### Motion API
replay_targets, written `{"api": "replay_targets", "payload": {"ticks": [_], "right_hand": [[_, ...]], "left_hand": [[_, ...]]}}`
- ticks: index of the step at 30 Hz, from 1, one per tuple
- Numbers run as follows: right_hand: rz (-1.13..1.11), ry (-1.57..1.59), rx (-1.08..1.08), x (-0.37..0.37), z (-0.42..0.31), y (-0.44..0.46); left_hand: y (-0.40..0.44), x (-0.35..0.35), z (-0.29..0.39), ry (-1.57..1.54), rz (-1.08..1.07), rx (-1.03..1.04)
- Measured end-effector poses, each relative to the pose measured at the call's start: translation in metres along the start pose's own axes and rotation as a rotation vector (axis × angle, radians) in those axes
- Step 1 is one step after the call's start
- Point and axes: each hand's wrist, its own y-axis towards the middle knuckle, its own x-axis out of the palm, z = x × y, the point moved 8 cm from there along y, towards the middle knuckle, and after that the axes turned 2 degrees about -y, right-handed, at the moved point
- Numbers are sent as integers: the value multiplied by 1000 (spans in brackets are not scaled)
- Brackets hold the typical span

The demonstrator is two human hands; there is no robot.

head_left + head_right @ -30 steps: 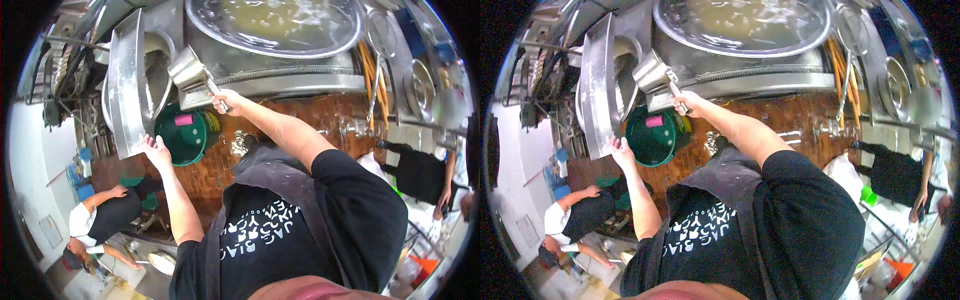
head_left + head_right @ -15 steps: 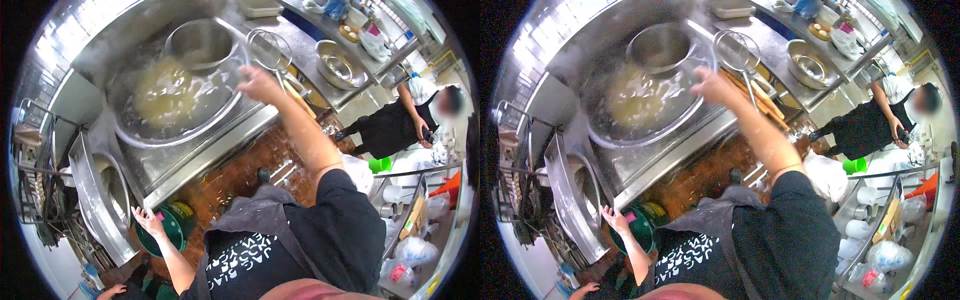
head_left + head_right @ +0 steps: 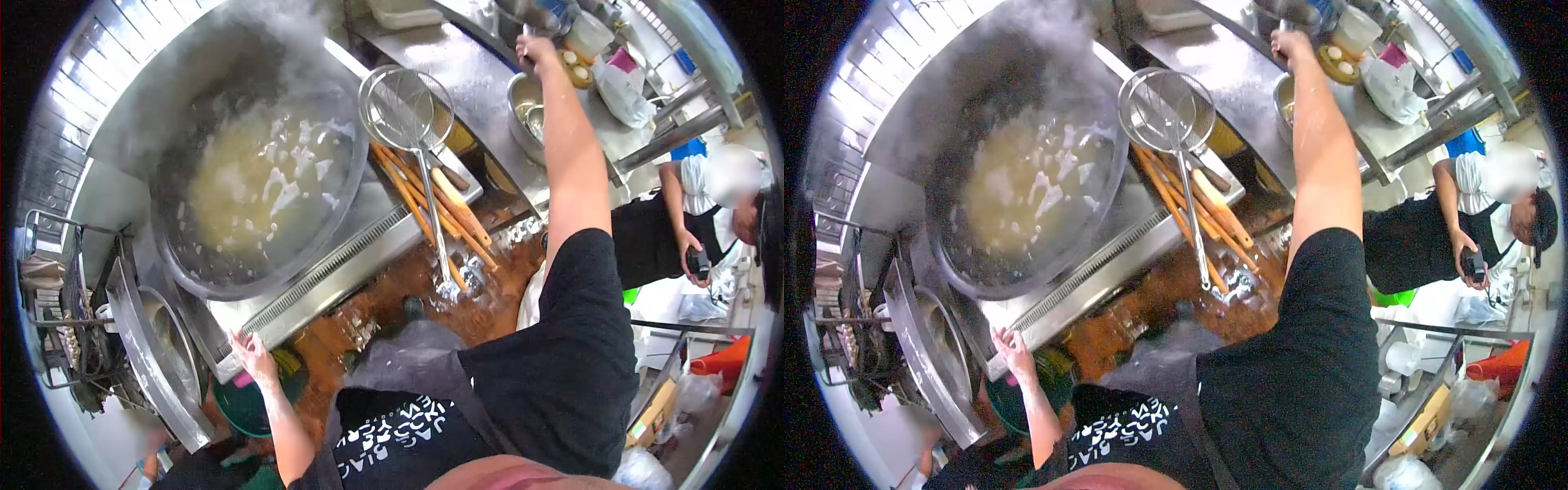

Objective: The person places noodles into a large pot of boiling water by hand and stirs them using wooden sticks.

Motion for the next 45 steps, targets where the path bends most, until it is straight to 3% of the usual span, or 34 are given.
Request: {"api": "replay_targets", "payload": {"ticks": [3,5,7,9,10,11,12,13,16,17,19,23,27,28,32,35,36,39,42,45], "right_hand": [[42,309,-15,-10,-29,-42],[146,462,-91,-40,4,-45],[47,-92,-285,-7,29,-145],[42,-729,-440,40,62,-251],[-276,-847,-357,75,131,-273],[-352,-830,-378,96,190,-314],[-473,-969,-58,112,240,-349],[-600,-946,126,125,241,-385],[-555,-1019,156,139,262,-417],[-484,-1050,69,144,252,-416],[-334,-1103,-96,150,226,-418],[-424,-1130,7,159,254,-405],[-551,-706,69,172,275,-397],[-609,-750,208,169,269,-400],[-395,-1194,-95,161,244,-409],[-560,-840,146,168,268,-400],[-502,-925,-7,169,270,-398],[-547,-882,-27,171,283,-393],[-652,-697,144,171,296,-393],[-603,-748,128,165,316,-384]], "left_hand": [[5,29,5,-19,1,110],[13,59,-1,68,-164,113],[1,96,55,46,-226,68],[-7,160,18,-325,-390,-69],[-17,191,29,-296,-520,-87],[-36,222,42,-261,-653,-108],[-57,255,47,-269,-803,-227],[-80,288,49,-276,-950,-348],[-142,377,52,-290,-1263,-520],[-158,400,59,-223,-1332,-540],[-182,440,71,-313,-1358,-695],[-200,515,73,-573,-1279,-846],[-196,520,79,-686,-1199,-995],[-190,512,78,-625,-1115,-1006],[-182,499,90,-670,-1040,-953],[-189,534,65,-971,-1048,-902],[-181,518,77,-883,-922,-893],[-179,508,83,-865,-932,-873],[-172,500,82,-851,-864,-798],[-163,485,69,-811,-882,-808]]}}
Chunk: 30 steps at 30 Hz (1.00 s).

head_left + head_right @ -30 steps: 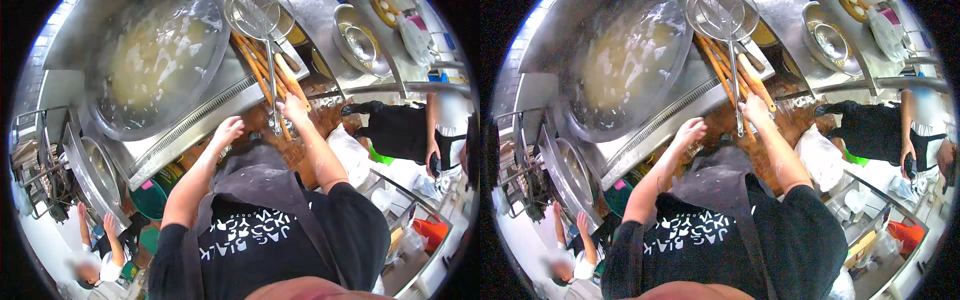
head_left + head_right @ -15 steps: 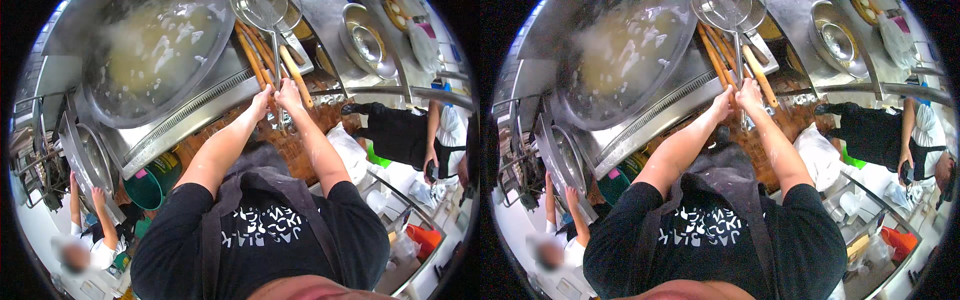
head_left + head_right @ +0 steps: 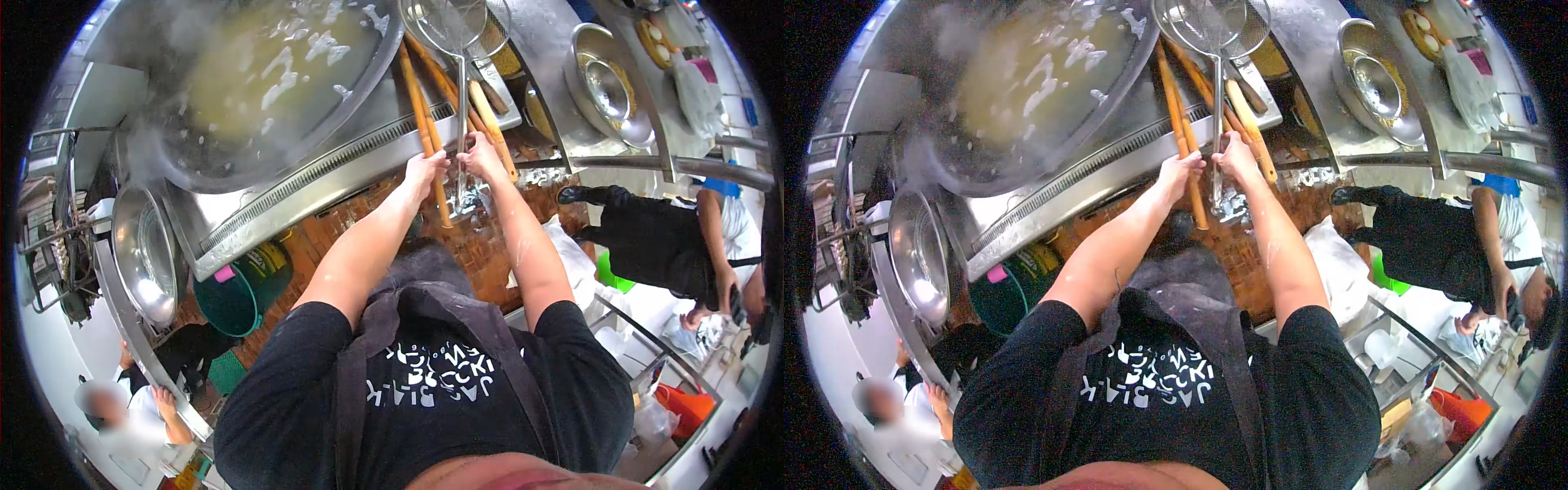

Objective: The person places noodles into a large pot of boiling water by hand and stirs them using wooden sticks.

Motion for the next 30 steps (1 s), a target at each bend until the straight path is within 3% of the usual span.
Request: {"api": "replay_targets", "payload": {"ticks": [5,8,10,12,16,17,19,21,22,26,29,30], "right_hand": [[412,-314,-153,-25,-52,-52],[393,-224,-283,6,-101,-78],[10,37,-63,74,-111,-81],[-243,597,46,160,-105,-78],[-297,929,160,189,-109,-107],[-251,800,114,177,-107,-114],[-346,903,161,179,-81,-131],[-335,725,165,145,-78,-171],[-403,786,188,143,-65,-183],[-180,407,27,95,-41,-227],[-36,251,99,64,-56,-257],[4,258,146,74,-22,-236]], "left_hand": [[-65,-63,3,142,-153,-138],[-106,-112,3,208,-163,-217],[-125,-130,10,234,-201,-245],[-146,-144,21,256,-185,-276],[-185,-211,22,383,-114,-224],[-201,-230,27,508,-122,-140],[-240,-272,40,828,-64,-38],[-287,-315,38,816,-75,-67],[-311,-339,37,787,-21,-91],[-383,-410,44,819,64,-152],[-404,-440,57,891,111,-110],[-405,-447,64,968,118,-4]]}}
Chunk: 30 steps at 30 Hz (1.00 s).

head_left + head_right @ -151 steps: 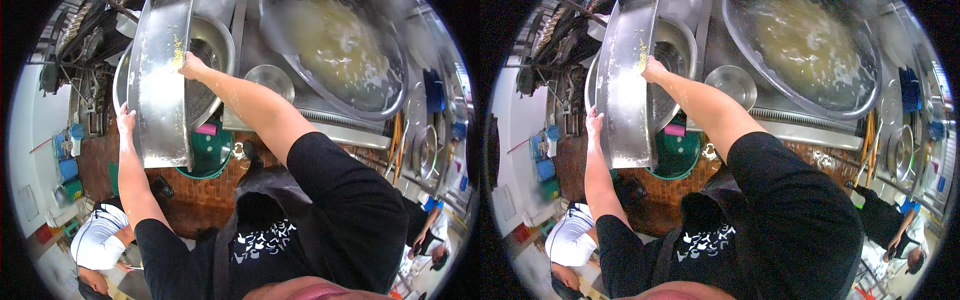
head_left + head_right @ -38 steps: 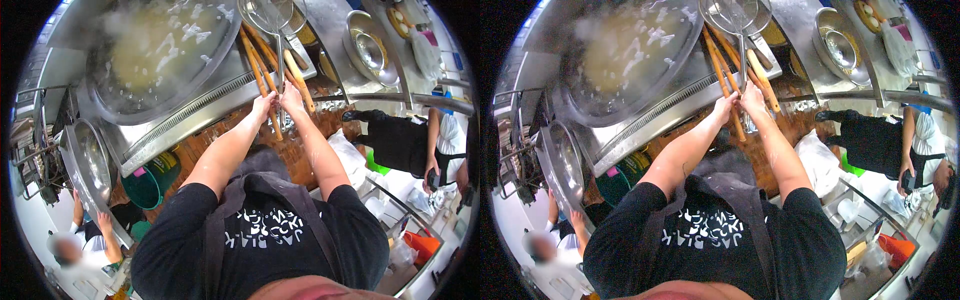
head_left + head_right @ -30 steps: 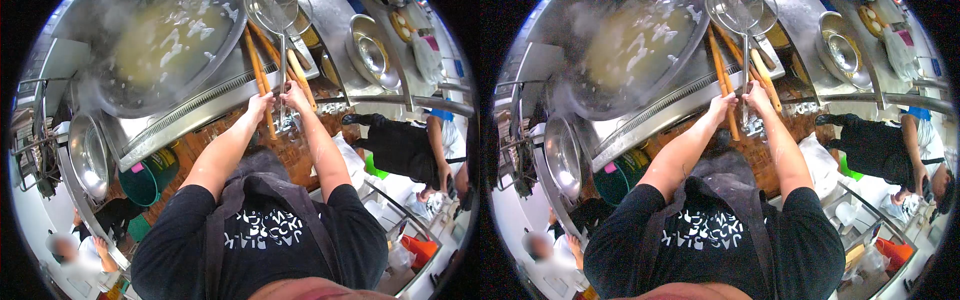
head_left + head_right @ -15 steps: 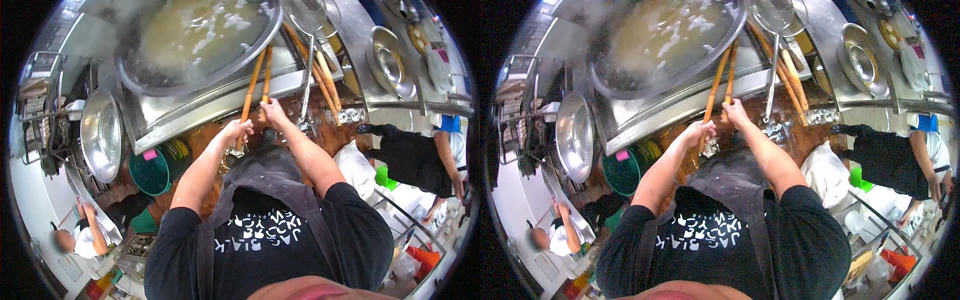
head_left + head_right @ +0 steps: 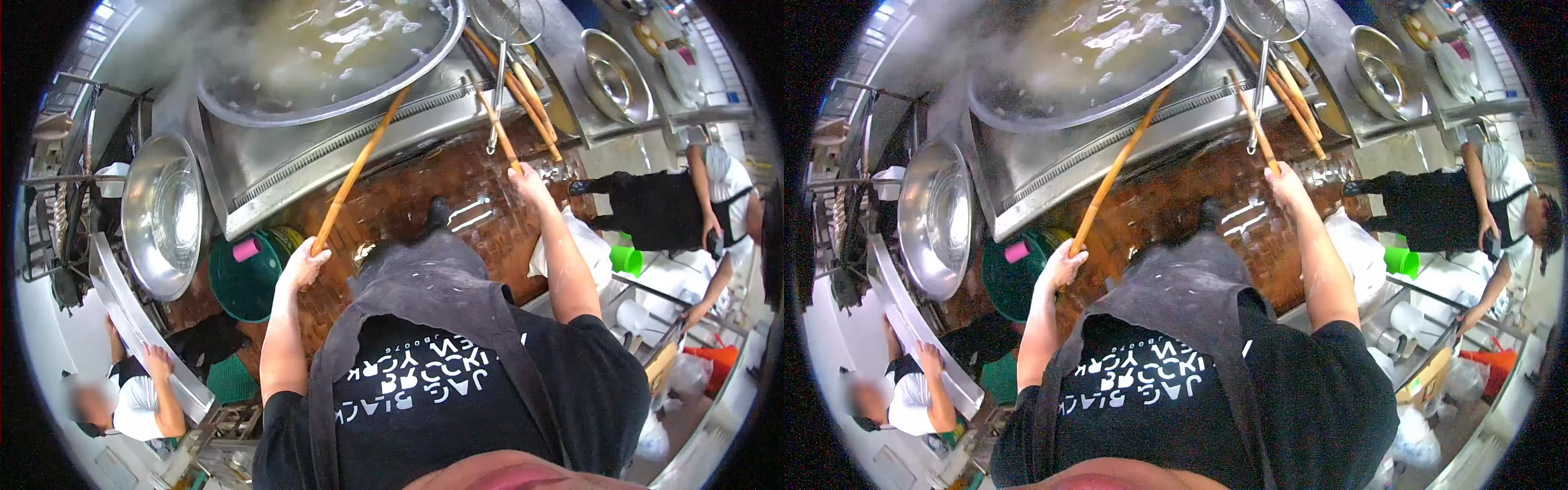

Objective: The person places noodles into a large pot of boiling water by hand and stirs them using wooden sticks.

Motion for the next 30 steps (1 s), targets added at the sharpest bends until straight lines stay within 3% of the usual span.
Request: {"api": "replay_targets", "payload": {"ticks": [2,6,10,12,14,16,19,25,27,29,30], "right_hand": [[285,-416,-73,-19,-13,5],[283,-384,-183,-12,-13,53],[248,-233,-199,2,-39,97],[378,-271,-342,7,-38,139],[481,-553,-147,-14,-69,116],[713,-724,-173,-57,-74,114],[654,-910,-1,-95,-35,134],[530,-969,-140,-94,-1,140],[212,-1020,-170,-87,13,123],[-12,-939,14,-76,101,143],[3,-767,15,-79,97,124]], "left_hand": [[-2,-15,-11,132,118,182],[-16,-24,-53,109,174,200],[-40,-22,-69,100,201,86],[-35,-17,-92,12,225,81],[-34,-10,-100,-92,207,40],[-39,-6,-88,46,256,67],[-32,11,-77,-3,237,41],[7,54,23,95,151,44],[30,62,42,125,126,81],[51,69,66,157,119,124],[59,75,76,175,110,141]]}}
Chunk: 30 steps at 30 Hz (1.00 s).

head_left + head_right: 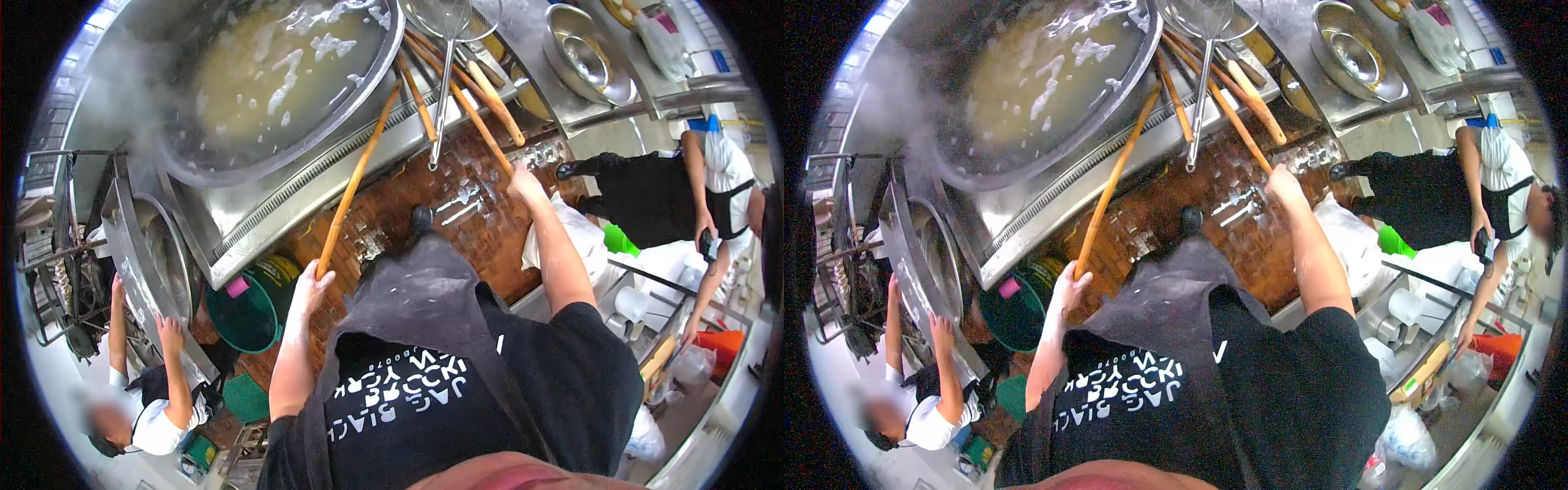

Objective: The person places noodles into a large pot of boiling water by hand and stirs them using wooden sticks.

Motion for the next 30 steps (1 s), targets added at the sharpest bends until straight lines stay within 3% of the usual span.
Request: {"api": "replay_targets", "payload": {"ticks": [2,4,6,8,13,18,19,23,24,26,30], "right_hand": [[27,340,6,-29,-5,-57],[107,400,-54,-51,8,-91],[147,257,30,-84,37,-128],[122,181,-19,-123,63,-172],[263,-15,198,-231,97,-289],[328,-85,220,-318,53,-404],[314,-4,241,-320,75,-410],[288,141,241,-348,4,-436],[328,141,92,-348,-4,-423],[323,64,6,-345,-55,-395],[329,38,-278,-322,-131,-306]], "left_hand": [[11,9,29,35,-35,11],[29,5,44,51,-47,42],[36,3,43,42,-59,71],[37,-6,32,79,-52,76],[3,-51,-17,123,-22,63],[-81,-128,-91,63,43,-13],[-103,-143,-99,54,38,-35],[-186,-179,-96,-87,39,-154],[-196,-183,-110,-121,51,-167],[-206,-191,-101,-135,35,-119],[-184,-213,-78,-243,162,181]]}}
